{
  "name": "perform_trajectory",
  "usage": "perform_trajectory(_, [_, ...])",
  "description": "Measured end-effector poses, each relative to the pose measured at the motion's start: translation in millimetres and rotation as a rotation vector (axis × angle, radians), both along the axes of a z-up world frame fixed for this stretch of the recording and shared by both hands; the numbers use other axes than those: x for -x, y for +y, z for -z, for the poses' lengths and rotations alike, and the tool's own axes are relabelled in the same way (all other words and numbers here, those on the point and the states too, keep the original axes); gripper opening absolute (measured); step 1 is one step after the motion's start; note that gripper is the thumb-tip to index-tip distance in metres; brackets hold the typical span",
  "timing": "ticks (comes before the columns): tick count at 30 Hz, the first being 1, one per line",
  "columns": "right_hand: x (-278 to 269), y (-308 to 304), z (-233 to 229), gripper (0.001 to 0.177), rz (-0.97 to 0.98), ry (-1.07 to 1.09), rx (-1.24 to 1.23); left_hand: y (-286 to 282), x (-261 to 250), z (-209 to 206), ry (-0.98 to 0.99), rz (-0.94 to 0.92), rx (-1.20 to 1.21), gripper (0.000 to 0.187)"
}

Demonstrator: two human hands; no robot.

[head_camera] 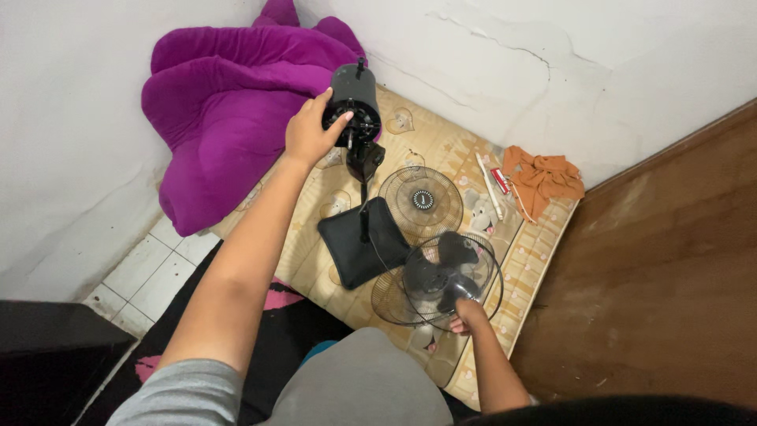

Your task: The person disassembles a black table fan using a screwdriver. They remove the front grille, unscrew and detach the fan blades, and then remove the rear grille and motor housing. The components are placed on a patterned mat on the floor.

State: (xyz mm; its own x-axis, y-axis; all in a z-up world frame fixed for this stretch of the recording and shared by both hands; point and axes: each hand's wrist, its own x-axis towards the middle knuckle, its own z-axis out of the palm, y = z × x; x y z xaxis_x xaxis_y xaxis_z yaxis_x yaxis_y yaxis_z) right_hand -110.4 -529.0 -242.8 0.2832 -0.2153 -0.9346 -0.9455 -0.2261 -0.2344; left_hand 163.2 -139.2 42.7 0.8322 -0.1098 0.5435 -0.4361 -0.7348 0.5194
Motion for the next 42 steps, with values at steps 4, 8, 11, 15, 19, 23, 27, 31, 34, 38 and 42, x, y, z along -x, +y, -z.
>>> perform_trajectory(4, [17.8, 9.1, 7.8, 0.056, 0.096, -0.002, -0.081, -4.2, 7.2, -6.3, -0.033, -0.017, -0.019, 0.065])
perform_trajectory(8, [24.5, 18.9, 6.4, 0.057, 0.215, 0.02, -0.102, -0.6, 4.5, -1.9, -0.175, 0.026, 0.008, 0.056])
perform_trajectory(11, [26.7, 28.2, -0.7, 0.056, 0.274, 0.013, -0.083, 1.5, -14.1, 15.1, -0.178, 0.019, 0.097, 0.044])
perform_trajectory(15, [32.2, 42.4, -9.0, 0.058, 0.372, -0.02, -0.146, 1.0, -69.5, 34.2, 0.009, -0.036, 0.437, 0.044])
perform_trajectory(19, [30.5, 53.8, -9.7, 0.061, 0.513, -0.053, -0.171, 7.3, -113.2, 20.7, 0.37, 0.129, 0.799, 0.047])
perform_trajectory(23, [31.6, 55.8, -0.9, 0.051, 0.656, -0.118, -0.232, -2.9, -102.8, -9.9, 0.705, 0.204, 0.637, 0.065])
perform_trajectory(27, [24.1, 58.9, -1.4, 0.059, 0.703, -0.122, -0.251, -19.0, -80.0, -40.9, 0.909, 0.156, 0.558, 0.088])
perform_trajectory(31, [19.7, 67.3, -7.9, 0.057, 0.785, -0.136, -0.249, -23.1, -62.1, -47.8, 0.88, 0.198, 0.475, 0.087])
perform_trajectory(34, [7.8, 76.4, -5.8, 0.059, 0.847, -0.117, -0.265, -21.8, -53.7, -42.3, 0.839, 0.25, 0.514, 0.083])
perform_trajectory(38, [-12.0, 80.8, 11.5, 0.056, 0.94, -0.156, -0.27, -16.6, -44.8, -31.4, 0.829, 0.298, 0.587, 0.076])
perform_trajectory(42, [-39.0, 75.9, 16.5, 0.061, 0.823, -0.223, -0.354, -9.1, -39.0, -24.1, 0.777, 0.355, 0.607, 0.073])
